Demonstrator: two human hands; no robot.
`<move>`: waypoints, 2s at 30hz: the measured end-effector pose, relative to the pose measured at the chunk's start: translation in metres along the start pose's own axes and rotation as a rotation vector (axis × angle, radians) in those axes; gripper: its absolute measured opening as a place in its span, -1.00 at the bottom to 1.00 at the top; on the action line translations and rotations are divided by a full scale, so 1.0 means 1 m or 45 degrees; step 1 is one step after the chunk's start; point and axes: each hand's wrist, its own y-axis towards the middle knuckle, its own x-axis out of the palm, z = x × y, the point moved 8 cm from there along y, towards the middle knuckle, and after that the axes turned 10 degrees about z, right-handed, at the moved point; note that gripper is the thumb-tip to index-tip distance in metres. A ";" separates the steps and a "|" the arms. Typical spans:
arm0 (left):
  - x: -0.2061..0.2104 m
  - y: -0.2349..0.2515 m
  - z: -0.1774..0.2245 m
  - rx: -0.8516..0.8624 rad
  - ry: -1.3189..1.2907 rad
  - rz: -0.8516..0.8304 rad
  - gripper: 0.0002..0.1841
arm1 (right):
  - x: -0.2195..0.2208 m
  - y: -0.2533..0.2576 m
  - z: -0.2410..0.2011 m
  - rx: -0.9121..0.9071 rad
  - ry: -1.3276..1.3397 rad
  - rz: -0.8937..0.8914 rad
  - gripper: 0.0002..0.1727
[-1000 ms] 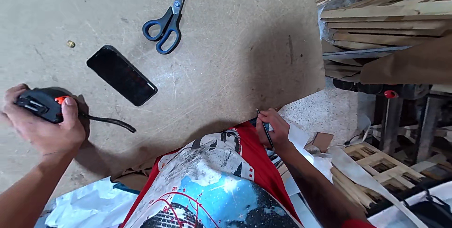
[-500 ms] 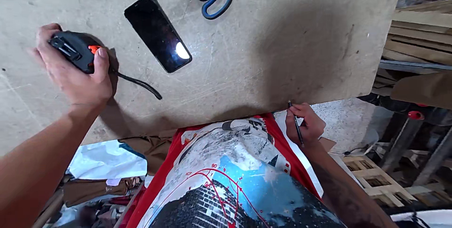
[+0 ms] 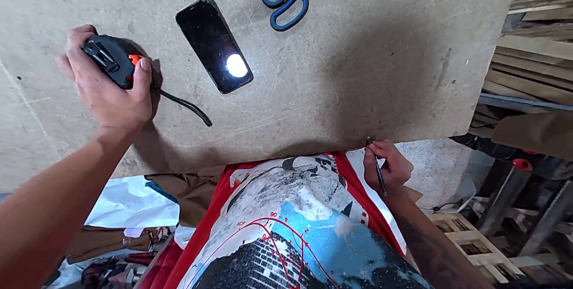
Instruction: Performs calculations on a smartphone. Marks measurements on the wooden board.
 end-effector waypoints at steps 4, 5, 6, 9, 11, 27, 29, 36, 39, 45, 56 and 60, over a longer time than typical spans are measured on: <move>-0.005 0.002 0.014 0.060 -0.024 0.054 -0.08 | 0.001 0.000 0.001 -0.007 -0.045 -0.032 -0.82; -0.007 0.001 0.018 0.057 -0.019 0.067 -0.08 | 0.000 -0.001 0.002 0.000 -0.053 -0.050 -0.81; -0.009 0.001 0.020 0.058 -0.017 0.084 -0.09 | 0.001 0.000 0.002 0.009 -0.059 -0.080 -0.79; -0.012 0.004 0.018 0.045 -0.015 0.120 -0.09 | 0.002 0.006 -0.001 0.016 -0.054 -0.122 -0.77; -0.011 0.005 0.013 0.013 -0.007 0.111 -0.09 | 0.003 0.006 -0.004 0.001 -0.056 -0.131 -0.80; -0.012 0.007 0.006 0.059 -0.035 0.136 -0.11 | 0.248 0.169 -0.172 -0.613 -0.050 -0.617 -0.69; -0.010 0.008 0.005 0.067 -0.040 0.125 -0.10 | 0.270 0.175 -0.170 -0.680 -0.172 -0.669 -0.66; -0.011 0.005 0.008 0.064 -0.095 0.077 -0.13 | 0.192 0.174 -0.150 -0.348 0.071 -0.615 -0.49; -0.011 0.007 0.007 0.056 -0.097 0.042 -0.11 | 0.117 0.155 -0.091 0.106 0.127 -0.579 -0.35; 0.001 0.001 -0.002 0.025 -0.106 -0.027 -0.04 | -0.029 0.086 0.014 0.689 0.136 -0.012 -0.50; -0.006 -0.001 0.008 0.014 -0.031 0.011 -0.07 | -0.010 0.050 0.000 0.929 -0.546 -0.018 -0.29; -0.010 -0.003 0.010 0.028 -0.006 0.045 -0.05 | -0.019 0.057 0.007 1.049 -0.523 -0.151 -0.37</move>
